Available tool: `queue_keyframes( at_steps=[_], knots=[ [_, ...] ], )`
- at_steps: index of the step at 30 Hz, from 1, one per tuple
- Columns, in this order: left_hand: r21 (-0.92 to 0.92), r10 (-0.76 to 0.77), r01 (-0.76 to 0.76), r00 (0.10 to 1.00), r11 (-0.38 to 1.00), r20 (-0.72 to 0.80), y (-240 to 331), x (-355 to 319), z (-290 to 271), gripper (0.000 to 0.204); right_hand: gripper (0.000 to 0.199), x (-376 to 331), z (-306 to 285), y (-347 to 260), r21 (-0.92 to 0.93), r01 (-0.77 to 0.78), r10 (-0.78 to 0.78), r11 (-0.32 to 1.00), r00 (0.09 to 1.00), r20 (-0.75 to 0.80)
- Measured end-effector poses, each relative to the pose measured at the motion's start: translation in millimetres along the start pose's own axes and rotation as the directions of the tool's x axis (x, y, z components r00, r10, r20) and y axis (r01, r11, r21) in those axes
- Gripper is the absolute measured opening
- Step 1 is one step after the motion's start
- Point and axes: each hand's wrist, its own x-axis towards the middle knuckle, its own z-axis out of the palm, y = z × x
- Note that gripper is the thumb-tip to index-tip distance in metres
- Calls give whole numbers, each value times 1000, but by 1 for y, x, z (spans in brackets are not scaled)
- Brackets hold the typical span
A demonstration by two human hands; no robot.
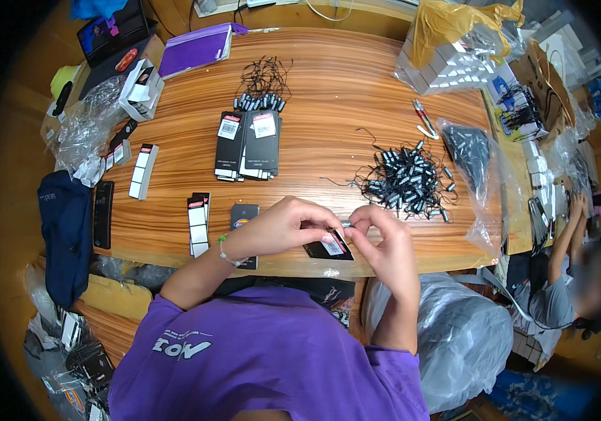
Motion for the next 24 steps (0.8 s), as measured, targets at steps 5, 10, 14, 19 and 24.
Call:
queue_keyframes(
  at_steps=[5, 10, 14, 19, 24],
  knots=[
    [-230, -185, 186, 982, 955, 25, 3, -4, -14, 16, 19, 4, -6, 22, 875, -140, 54, 463, 990, 130],
    [-351, -157, 159, 987, 923, 33, 1, -17, -13, 17, 13, 3, 0, 30, 997, -17, -23, -70, 1000, 15],
    [-461, -154, 196, 980, 865, 127, 4, -23, -9, 18, 19, 1, -3, 24, 986, 92, 8, -142, 996, -92],
    [-586, -108, 189, 979, 788, 170, 10, -32, -6, 18, 26, 2, 2, 34, 928, 277, -90, 247, 961, -263],
    [-556, -72, 144, 986, 819, 149, 8, -38, -6, 19, 20, 22, 9, 5, 867, 318, -19, 383, 941, -337]
  ],
)
